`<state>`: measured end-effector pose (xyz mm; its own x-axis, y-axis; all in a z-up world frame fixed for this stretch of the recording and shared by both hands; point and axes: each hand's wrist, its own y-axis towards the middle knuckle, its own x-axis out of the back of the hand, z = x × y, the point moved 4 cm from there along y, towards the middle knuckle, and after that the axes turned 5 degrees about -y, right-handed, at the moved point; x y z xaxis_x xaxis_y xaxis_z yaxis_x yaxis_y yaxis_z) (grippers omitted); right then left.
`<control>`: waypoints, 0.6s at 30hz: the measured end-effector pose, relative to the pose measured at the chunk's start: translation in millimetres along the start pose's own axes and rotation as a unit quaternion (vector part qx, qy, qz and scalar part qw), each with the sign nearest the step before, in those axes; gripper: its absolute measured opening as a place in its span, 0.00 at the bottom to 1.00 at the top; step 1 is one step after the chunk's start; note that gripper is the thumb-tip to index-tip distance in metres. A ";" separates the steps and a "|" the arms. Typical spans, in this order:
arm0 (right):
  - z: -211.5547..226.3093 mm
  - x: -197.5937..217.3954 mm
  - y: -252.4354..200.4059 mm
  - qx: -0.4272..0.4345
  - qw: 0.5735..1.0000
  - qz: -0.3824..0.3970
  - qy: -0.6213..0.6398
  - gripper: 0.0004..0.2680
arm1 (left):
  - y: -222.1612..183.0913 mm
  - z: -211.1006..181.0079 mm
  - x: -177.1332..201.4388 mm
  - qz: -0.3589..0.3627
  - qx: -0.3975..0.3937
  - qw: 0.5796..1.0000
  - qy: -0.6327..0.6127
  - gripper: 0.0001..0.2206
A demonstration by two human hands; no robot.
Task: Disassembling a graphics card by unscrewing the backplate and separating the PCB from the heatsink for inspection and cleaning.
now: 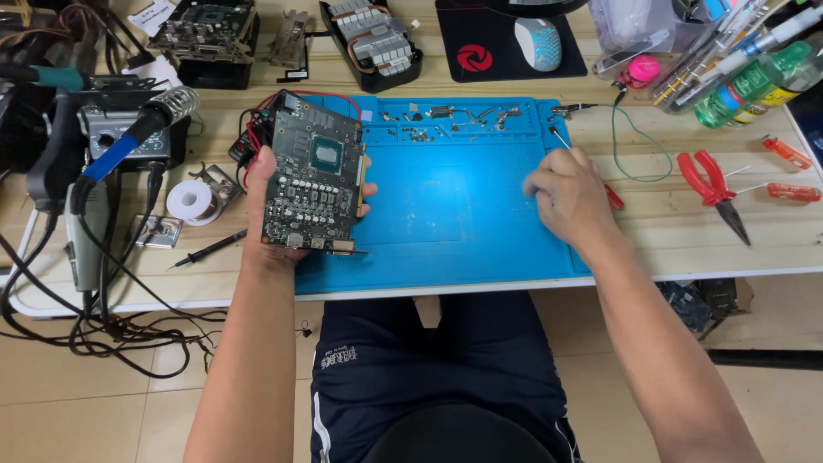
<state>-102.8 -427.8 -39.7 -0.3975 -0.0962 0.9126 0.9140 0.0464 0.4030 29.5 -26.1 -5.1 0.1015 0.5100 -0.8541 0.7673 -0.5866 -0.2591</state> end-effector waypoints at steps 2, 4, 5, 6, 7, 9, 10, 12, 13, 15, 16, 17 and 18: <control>3.1 2.4 -3.0 -0.004 1.000 -0.026 0.004 0.11 | -0.2 1.5 0.6 -0.005 0.003 1.000 -0.003 0.42; 2.0 2.8 -8.5 -0.010 0.997 -0.067 0.039 0.10 | 0.0 2.0 0.2 -0.003 -0.006 1.000 -0.003 0.41; 4.4 6.2 -12.3 -0.011 0.997 -0.068 0.039 0.10 | -0.6 2.9 0.2 -0.002 -0.006 1.000 -0.001 0.41; 6.7 11.5 -16.5 -0.012 0.994 -0.091 0.059 0.10 | -1.3 3.4 0.8 -0.010 -0.010 1.000 -0.001 0.40; 8.4 17.1 -20.7 -0.012 0.990 -0.115 0.079 0.10 | -1.9 4.4 1.3 -0.018 -0.014 1.000 -0.001 0.39; -3.5 24.2 -32.3 -0.034 0.990 -0.114 0.076 0.10 | -2.0 5.0 -0.2 -0.020 -0.015 1.000 0.001 0.39; -10.1 27.5 -38.4 -0.056 0.989 -0.113 0.074 0.11 | -2.3 5.3 -0.6 -0.024 -0.016 1.000 0.002 0.39; -28.0 37.1 -49.2 -0.079 0.987 -0.115 0.077 0.11 | -2.3 6.6 0.6 -0.027 -0.016 1.000 0.003 0.39; -37.6 41.3 -53.7 -0.099 0.985 -0.119 0.080 0.11 | -2.4 6.2 1.3 -0.030 -0.019 0.999 0.005 0.39; -56.8 67.5 -52.1 -0.092 0.988 -0.117 0.043 0.09 | -0.7 2.7 7.6 0.058 -0.018 0.998 0.017 0.43; -66.1 79.3 -51.2 -0.085 0.990 -0.112 0.005 0.08 | -1.3 1.3 7.8 0.145 -0.016 0.989 0.028 0.47; -108.2 78.6 -44.6 -0.086 0.990 -0.111 0.008 0.08 | -0.1 1.2 11.0 0.142 -0.015 0.989 0.029 0.47; -145.9 81.3 -38.5 -0.037 0.984 -0.157 -0.070 0.06 | 1.5 2.1 13.6 0.146 -0.004 0.989 0.016 0.47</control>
<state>-158.4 -582.5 8.9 -0.6642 0.0438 0.7463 0.7454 -0.0372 0.6656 30.7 -21.4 -18.0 0.3393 0.3405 -0.8769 0.7070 -0.7072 -0.0010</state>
